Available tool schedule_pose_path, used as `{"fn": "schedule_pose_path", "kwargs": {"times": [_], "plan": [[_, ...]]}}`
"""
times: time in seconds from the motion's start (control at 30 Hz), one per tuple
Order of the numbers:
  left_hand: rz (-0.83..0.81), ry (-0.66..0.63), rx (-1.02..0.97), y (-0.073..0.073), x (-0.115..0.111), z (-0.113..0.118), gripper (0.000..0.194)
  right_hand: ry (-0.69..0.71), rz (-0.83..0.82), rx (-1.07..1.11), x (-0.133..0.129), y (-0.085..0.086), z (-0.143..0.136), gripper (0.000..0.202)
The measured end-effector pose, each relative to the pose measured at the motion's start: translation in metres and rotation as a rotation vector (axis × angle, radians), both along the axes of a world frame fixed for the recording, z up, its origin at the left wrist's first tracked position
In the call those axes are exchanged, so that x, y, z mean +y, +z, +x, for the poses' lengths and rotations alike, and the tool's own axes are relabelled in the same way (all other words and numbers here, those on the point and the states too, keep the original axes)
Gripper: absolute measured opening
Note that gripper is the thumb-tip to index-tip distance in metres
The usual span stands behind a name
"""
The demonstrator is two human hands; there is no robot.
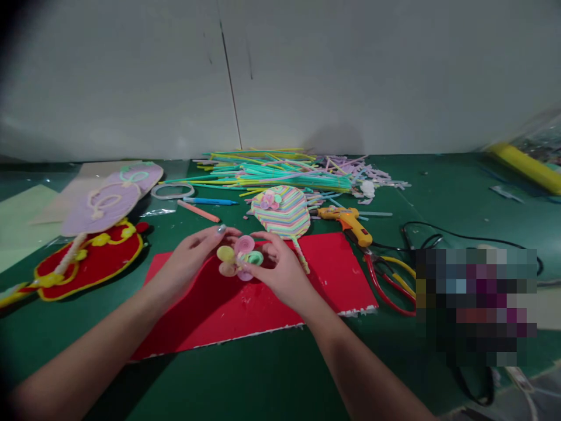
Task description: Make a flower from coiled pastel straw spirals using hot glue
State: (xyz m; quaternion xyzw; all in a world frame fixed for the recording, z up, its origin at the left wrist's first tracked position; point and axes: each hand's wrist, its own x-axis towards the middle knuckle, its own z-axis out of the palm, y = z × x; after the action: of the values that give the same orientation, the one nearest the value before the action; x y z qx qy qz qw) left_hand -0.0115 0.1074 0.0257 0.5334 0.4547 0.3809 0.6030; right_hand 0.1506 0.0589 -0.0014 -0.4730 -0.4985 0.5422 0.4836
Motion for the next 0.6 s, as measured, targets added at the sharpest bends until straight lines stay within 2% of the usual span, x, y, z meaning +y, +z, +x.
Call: {"fn": "schedule_pose_path", "kwargs": {"times": [0.13,0.23,0.37,0.5,0.6], "plan": [[0.081,-0.095,0.213,0.01,0.009,-0.011,0.022,0.03,0.028,-0.067,-0.003,0.002,-0.002,0.045],[0.127,-0.152,0.253,0.009,0.01,-0.014,0.018,0.026,0.034,-0.097,-0.004,0.005,-0.003,0.044],[0.139,-0.134,0.238,0.006,0.007,-0.012,0.014,0.009,0.019,-0.105,-0.004,0.006,-0.003,0.043],[0.109,-0.09,0.222,0.009,0.003,-0.007,0.013,0.028,0.006,-0.123,-0.003,0.003,-0.003,0.027],[0.103,-0.06,0.225,0.012,-0.001,-0.004,0.013,0.035,0.017,-0.133,-0.004,0.003,-0.004,0.022]]}}
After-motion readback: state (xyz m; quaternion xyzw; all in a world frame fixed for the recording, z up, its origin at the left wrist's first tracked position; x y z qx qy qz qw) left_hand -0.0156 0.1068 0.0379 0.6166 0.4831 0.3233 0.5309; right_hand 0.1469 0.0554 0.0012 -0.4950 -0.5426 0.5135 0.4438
